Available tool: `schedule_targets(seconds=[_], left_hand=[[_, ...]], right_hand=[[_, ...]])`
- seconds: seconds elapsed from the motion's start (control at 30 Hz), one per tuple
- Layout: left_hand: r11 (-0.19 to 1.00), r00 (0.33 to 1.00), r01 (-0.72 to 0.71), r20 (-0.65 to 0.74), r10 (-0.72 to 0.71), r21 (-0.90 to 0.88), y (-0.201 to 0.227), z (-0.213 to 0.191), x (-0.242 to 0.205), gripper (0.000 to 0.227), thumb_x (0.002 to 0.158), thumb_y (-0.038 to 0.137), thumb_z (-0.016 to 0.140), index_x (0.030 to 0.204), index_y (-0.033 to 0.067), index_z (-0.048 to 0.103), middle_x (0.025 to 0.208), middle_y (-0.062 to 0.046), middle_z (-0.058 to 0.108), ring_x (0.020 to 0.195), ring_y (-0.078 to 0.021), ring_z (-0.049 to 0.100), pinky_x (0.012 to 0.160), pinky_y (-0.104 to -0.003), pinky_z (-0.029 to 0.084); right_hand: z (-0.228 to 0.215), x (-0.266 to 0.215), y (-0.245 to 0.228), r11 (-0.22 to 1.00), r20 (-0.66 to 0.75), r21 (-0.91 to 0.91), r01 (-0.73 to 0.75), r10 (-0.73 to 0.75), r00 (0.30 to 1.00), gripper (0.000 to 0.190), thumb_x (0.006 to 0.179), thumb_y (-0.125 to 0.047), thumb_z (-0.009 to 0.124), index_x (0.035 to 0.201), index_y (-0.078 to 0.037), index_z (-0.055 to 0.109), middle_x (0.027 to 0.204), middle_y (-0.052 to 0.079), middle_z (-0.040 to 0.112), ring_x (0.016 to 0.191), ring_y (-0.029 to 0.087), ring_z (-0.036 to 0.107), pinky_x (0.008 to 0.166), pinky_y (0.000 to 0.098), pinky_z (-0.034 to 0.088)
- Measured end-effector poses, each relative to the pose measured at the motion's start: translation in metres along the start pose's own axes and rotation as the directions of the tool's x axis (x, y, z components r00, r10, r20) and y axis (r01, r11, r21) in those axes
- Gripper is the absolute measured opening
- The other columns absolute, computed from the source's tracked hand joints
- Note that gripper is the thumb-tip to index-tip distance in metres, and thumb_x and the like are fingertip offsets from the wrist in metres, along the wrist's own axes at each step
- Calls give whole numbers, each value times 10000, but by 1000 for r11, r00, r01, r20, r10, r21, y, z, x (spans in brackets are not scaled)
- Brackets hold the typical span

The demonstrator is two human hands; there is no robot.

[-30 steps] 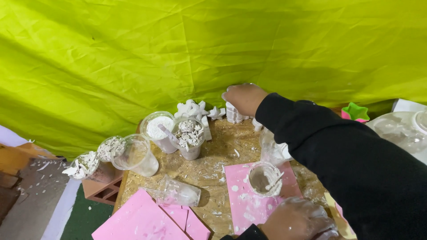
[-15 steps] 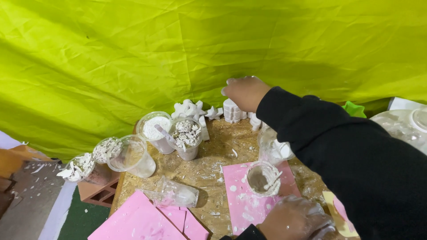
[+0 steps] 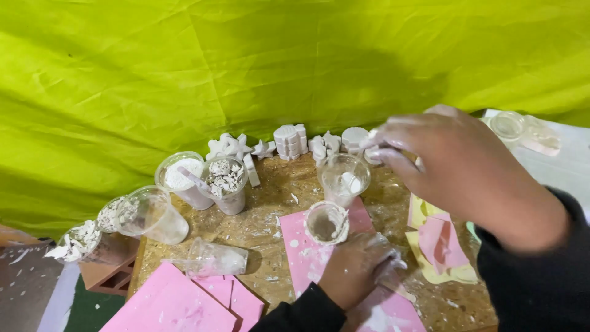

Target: Demolding a small plaster figure, cleaning it with a stick, and pouring water from a bottle into a cup.

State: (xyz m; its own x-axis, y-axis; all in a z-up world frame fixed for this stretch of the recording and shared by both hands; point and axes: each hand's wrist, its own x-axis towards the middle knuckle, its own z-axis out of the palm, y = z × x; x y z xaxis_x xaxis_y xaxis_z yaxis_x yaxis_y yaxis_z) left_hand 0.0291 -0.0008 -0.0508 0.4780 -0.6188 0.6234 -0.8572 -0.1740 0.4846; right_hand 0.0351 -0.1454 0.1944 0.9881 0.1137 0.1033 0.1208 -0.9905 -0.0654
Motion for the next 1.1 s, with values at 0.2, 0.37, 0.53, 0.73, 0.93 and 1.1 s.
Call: schedule_targets(seconds=[0.2,0.37,0.53,0.73,0.93,1.1], left_hand=[[999,1000,26,-12,-26,33,-7,5,-2,286,891,-78,642,1145,40,701,1132,-194,738,965,-371,708,739,-478,609],[996,995,86,46,-84,-33,-1,2,3,162,984,19,609,1135,24,667,1110,-195,725,991,-363,702,892,-492,579],[994,992,105,67,-102,-33,6,1,6,206,1011,60,601,1213,27,623,1084,-186,708,949,-339,713,847,-478,627],[996,995,71,78,-66,-55,13,-2,8,176,1032,77,547,1182,25,623,1076,-177,690,969,-339,692,908,-487,588],[858,916,381,265,-301,-343,23,-8,12,618,971,168,656,1523,99,387,1208,-132,568,1025,-226,594,931,-393,552],[499,849,527,391,-356,-688,2,7,-8,425,955,221,711,1338,63,613,1247,-79,711,1147,-203,692,988,-326,554]], right_hand=[[106,-110,56,832,-239,479,-280,431,870,397,914,-327,639,1165,-38,742,1232,148,740,1126,289,697,995,430,508],[186,-134,61,679,120,460,-572,591,798,722,780,-553,749,1364,-178,550,1400,68,533,1348,256,465,1144,472,365],[243,-145,78,744,89,358,-564,574,814,753,887,-595,621,1416,-82,463,1569,181,383,1517,386,268,1245,571,287],[247,-157,78,702,-228,599,-387,612,758,324,914,-283,661,1141,-53,677,1160,130,594,1106,263,598,888,460,632],[260,-182,59,730,-673,646,222,408,617,178,857,-165,717,702,-79,720,519,-37,702,340,28,626,285,154,445],[226,-167,33,-67,73,997,-47,472,878,577,717,-263,826,1197,9,659,1091,197,824,1001,321,817,871,422,662]])
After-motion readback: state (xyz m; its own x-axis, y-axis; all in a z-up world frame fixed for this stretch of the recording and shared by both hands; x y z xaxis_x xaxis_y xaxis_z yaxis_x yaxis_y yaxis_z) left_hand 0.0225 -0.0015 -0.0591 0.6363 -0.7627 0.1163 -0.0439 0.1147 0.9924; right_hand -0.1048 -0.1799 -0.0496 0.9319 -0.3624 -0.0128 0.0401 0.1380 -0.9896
